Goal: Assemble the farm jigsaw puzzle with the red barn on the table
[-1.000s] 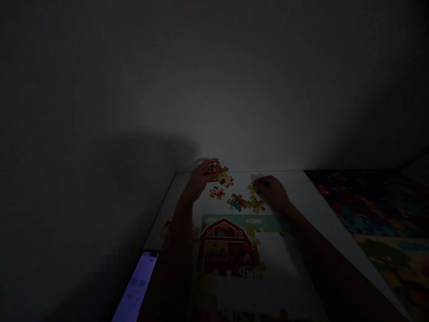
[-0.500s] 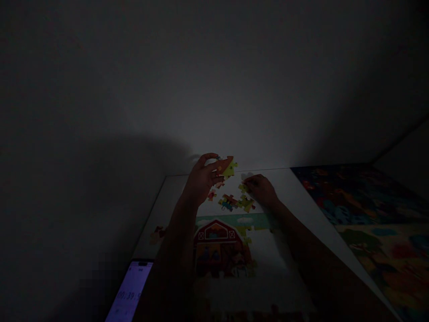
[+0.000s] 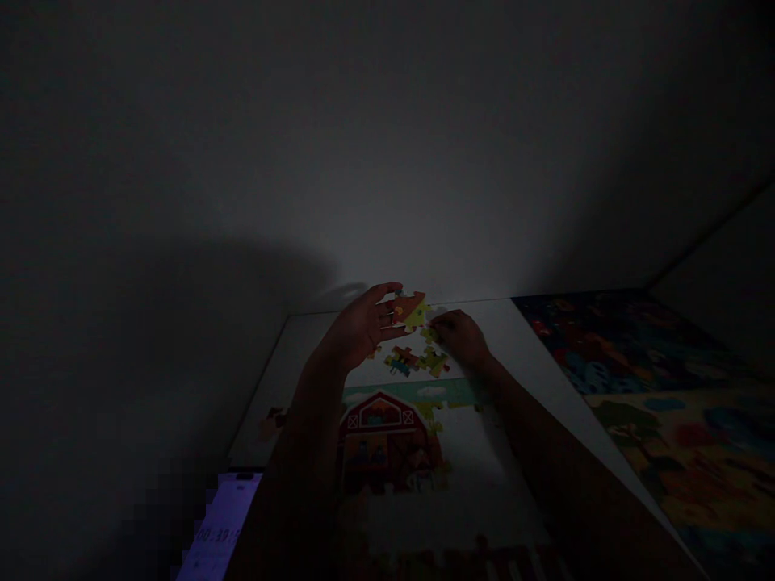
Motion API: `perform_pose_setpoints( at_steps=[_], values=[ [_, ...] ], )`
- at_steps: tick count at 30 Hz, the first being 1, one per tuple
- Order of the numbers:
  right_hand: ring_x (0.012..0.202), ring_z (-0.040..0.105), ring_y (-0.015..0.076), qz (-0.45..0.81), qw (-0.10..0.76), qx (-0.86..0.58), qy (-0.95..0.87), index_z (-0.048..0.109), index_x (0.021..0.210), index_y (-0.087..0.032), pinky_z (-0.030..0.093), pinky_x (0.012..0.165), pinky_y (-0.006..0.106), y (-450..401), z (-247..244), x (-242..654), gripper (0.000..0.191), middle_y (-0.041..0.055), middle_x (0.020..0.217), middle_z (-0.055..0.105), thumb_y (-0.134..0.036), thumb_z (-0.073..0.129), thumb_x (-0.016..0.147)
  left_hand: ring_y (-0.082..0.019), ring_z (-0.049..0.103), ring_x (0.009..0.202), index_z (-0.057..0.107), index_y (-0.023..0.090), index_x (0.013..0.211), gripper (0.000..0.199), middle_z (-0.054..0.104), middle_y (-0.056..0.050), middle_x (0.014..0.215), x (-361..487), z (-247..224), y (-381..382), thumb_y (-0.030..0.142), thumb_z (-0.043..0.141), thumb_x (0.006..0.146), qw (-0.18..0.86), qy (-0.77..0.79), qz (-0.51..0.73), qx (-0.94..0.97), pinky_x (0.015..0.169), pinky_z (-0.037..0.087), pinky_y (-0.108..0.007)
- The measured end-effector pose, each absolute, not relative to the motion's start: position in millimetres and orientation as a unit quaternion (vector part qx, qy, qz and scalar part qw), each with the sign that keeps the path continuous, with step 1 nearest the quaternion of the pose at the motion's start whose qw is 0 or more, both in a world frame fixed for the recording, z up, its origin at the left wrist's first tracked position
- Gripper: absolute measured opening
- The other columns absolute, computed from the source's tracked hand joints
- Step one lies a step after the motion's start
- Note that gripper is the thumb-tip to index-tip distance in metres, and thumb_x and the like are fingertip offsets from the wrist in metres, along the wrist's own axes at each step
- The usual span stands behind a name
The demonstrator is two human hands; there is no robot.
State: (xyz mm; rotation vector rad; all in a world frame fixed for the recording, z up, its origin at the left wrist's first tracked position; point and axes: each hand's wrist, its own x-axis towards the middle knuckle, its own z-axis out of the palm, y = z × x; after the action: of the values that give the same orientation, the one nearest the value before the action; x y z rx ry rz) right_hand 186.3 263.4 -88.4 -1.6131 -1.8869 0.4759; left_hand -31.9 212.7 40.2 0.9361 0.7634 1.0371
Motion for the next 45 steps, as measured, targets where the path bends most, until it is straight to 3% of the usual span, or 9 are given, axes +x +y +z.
perform_pose_setpoints(
  at_steps=[6, 10, 16, 21, 27, 31, 34, 40, 45],
  values=[
    [0.088, 0.066, 0.0217, 0.254, 0.360, -0.612, -0.657, 0.076, 0.092, -0.018, 0.048, 0.080, 0.032, 269, -95, 189, 0.026, 0.0086, 0.095, 0.073, -0.036, 0.060, 0.081, -0.022, 0.067, 0.097, 0.062, 0.020, 0.115, 0.036, 0.069, -0.012, 0.114, -32, 40, 210, 0.031, 0.071, 0.082, 0.689, 0.350, 0.408, 0.486, 0.077, 0.055, -0.033],
    [0.081, 0.066, 0.0194, 0.335, 0.419, -0.584, -0.609, 0.072, 0.091, -0.017, 0.050, 0.078, 0.031, 274, -96, 195, 0.025, 0.0064, 0.087, 0.073, -0.031, 0.060, 0.075, -0.024, 0.066, 0.099, 0.063, 0.020, 0.117, 0.049, 0.072, -0.010, 0.107, -21, 32, 192, 0.026, 0.079, 0.071, 0.654, 0.371, 0.395, 0.527, 0.077, 0.051, -0.031],
    [0.092, 0.064, 0.0218, 0.382, 0.486, -0.535, -0.576, 0.071, 0.085, -0.016, 0.048, 0.088, 0.037, 277, -84, 209, 0.025, 0.0071, 0.092, 0.073, -0.032, 0.061, 0.069, -0.023, 0.066, 0.093, 0.072, 0.019, 0.093, 0.028, 0.071, -0.004, 0.094, -5, -6, 124, 0.025, 0.077, 0.067, 0.560, 0.519, 0.373, 0.527, 0.080, 0.050, -0.032],
    [0.090, 0.062, 0.0197, 0.371, 0.502, -0.526, -0.578, 0.069, 0.098, -0.013, 0.049, 0.084, 0.037, 264, -37, 207, 0.034, 0.0089, 0.099, 0.071, -0.035, 0.060, 0.072, -0.023, 0.065, 0.101, 0.070, 0.020, 0.100, 0.028, 0.071, -0.005, 0.106, -31, -29, 64, 0.034, 0.070, 0.075, 0.532, 0.520, 0.454, 0.490, 0.092, 0.049, -0.036],
    [0.091, 0.062, 0.0179, 0.380, 0.388, -0.390, -0.744, 0.067, 0.112, -0.017, 0.051, 0.082, 0.035, 202, 29, 151, 0.037, 0.0089, 0.111, 0.069, -0.042, 0.059, 0.086, -0.025, 0.065, 0.107, 0.068, 0.019, 0.105, 0.034, 0.067, -0.009, 0.119, -54, -42, 29, 0.038, 0.070, 0.077, 0.543, 0.504, 0.527, 0.416, 0.091, 0.052, -0.039],
    [0.092, 0.064, 0.0175, 0.414, 0.235, -0.299, -0.827, 0.069, 0.108, -0.020, 0.052, 0.086, 0.035, 142, 24, 112, 0.031, 0.0090, 0.112, 0.070, -0.042, 0.062, 0.089, -0.025, 0.067, 0.099, 0.066, 0.019, 0.104, 0.035, 0.069, -0.007, 0.110, -59, -53, 21, 0.040, 0.069, 0.076, 0.517, 0.514, 0.556, 0.400, 0.086, 0.055, -0.040],
    [0.090, 0.065, 0.0168, 0.477, 0.177, -0.264, -0.819, 0.067, 0.113, -0.020, 0.054, 0.082, 0.034, 108, 6, 103, 0.033, 0.0084, 0.108, 0.069, -0.044, 0.056, 0.093, -0.025, 0.065, 0.103, 0.067, 0.019, 0.102, 0.030, 0.070, -0.007, 0.110, -59, -56, 18, 0.036, 0.064, 0.078, 0.469, 0.523, 0.573, 0.421, 0.094, 0.051, -0.042],
    [0.110, 0.060, 0.0177, 0.551, 0.226, -0.244, -0.765, 0.058, 0.130, -0.023, 0.052, 0.091, 0.033, 84, -16, 107, 0.042, 0.0096, 0.134, 0.056, -0.044, 0.057, 0.094, -0.025, 0.059, 0.115, 0.067, 0.019, 0.106, 0.029, 0.069, -0.007, 0.116, -58, -51, 17, 0.030, 0.053, 0.083, 0.435, 0.522, 0.589, 0.437, 0.109, 0.039, -0.043],
    [0.099, 0.063, 0.0176, 0.592, 0.243, -0.269, -0.719, 0.062, 0.124, -0.022, 0.054, 0.082, 0.031, 83, -36, 107, 0.045, 0.0078, 0.117, 0.065, -0.051, 0.058, 0.091, -0.023, 0.056, 0.122, 0.066, 0.018, 0.107, 0.031, 0.065, -0.008, 0.125, -57, -53, 15, 0.033, 0.049, 0.086, 0.440, 0.534, 0.579, 0.431, 0.112, 0.035, -0.040]
  ],
)
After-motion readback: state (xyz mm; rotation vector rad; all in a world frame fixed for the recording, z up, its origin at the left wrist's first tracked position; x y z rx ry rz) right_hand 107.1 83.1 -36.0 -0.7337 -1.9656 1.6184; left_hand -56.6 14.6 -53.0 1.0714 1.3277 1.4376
